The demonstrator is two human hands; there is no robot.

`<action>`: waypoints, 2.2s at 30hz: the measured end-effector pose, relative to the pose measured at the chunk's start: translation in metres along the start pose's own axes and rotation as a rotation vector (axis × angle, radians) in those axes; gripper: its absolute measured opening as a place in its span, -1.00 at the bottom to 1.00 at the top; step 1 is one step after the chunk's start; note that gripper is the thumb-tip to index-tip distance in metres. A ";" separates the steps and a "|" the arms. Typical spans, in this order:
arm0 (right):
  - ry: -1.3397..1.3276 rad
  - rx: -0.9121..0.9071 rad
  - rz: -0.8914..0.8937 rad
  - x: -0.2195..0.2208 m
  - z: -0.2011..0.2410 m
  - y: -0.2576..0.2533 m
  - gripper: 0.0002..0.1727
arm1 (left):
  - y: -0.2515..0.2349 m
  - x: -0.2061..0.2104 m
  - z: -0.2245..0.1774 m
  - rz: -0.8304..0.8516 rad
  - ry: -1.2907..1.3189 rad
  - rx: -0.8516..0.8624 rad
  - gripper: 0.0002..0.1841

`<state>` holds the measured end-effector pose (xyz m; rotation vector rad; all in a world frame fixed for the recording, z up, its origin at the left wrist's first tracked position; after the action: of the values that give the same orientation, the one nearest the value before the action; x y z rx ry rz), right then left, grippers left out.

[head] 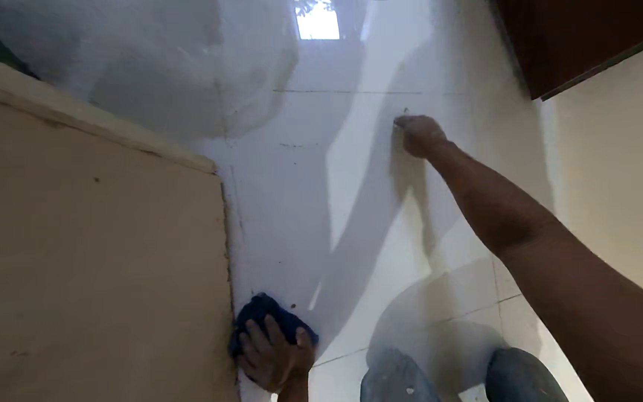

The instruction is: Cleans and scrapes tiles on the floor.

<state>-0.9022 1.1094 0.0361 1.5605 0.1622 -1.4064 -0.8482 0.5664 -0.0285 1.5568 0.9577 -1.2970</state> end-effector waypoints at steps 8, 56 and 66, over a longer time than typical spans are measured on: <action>0.089 -0.038 0.044 0.004 -0.004 -0.002 -0.35 | -0.001 -0.001 0.000 0.038 0.003 -0.014 -0.03; -1.299 0.526 -0.201 0.127 -0.036 0.249 -0.39 | -0.001 -0.007 -0.003 0.041 0.053 -0.037 -0.03; -2.259 0.348 -0.101 0.186 -0.139 0.422 -0.69 | -0.010 -0.013 -0.083 0.075 -0.019 -0.168 -0.08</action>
<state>-0.4698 0.9062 0.0978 -0.5424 -1.3522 -2.4326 -0.8337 0.6478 -0.0111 1.4351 0.9622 -1.1466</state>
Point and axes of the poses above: each hand's wrist, its own y-axis away from the middle knuckle, its own x-axis out of the palm, z = x × y, the point moved 7 cm from there along -y, towards the middle knuckle, and after that the axes turned 4 degrees about -y, right-handed, at the moved point
